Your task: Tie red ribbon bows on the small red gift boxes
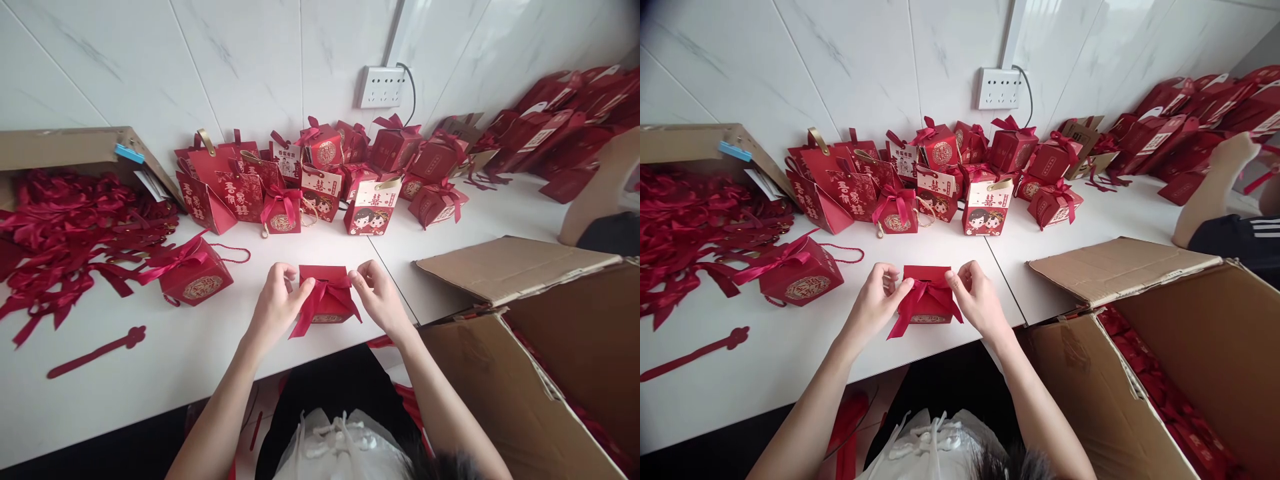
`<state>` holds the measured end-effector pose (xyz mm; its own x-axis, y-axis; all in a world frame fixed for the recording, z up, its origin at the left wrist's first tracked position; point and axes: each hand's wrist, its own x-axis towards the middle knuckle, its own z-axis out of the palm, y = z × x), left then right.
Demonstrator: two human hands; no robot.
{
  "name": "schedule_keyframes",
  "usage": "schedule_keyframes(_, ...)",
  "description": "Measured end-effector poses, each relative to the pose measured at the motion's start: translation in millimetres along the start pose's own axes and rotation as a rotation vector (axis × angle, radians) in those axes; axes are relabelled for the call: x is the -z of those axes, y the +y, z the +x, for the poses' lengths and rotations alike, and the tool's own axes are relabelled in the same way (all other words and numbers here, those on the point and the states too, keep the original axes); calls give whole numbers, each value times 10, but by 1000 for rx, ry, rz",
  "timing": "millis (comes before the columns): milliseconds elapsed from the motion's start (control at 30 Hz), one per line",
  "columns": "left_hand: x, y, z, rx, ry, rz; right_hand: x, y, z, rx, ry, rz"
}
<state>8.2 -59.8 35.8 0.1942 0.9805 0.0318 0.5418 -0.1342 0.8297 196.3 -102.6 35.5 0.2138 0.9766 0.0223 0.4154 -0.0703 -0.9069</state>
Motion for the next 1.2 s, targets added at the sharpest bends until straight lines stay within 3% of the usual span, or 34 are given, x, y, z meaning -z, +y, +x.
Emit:
schedule_keyframes(167,0,19,-35,89,-124,-33,-17,-9,-12,-69,-71,-98)
schedule_keyframes(367,-42,-63,33,104,-140,-211,-92,136,52,-90,-140,178)
schedule_keyframes(567,53,-97,85,20,-243,-124,-104,194,59,-137,-174,376)
schedule_keyframes(867,-2,-122,58,-88,-195,-13,-115,285,55,-133,-203,477)
schedule_keyframes(967,-22,-124,55,-78,-181,-19,-101,311,69,-161,-213,536)
schedule_keyframes(1033,-14,-104,63,-53,-187,-22,-47,287,96,-183,-218,453)
schedule_keyframes(1067,-3,-87,67,-44,-195,-17,-7,255,105,-191,-187,361)
schedule_keyframes(1133,27,-44,73,-33,-216,9,74,149,91,-133,-1,115)
schedule_keyframes(1200,56,0,69,-32,-233,36,118,11,22,89,184,-116)
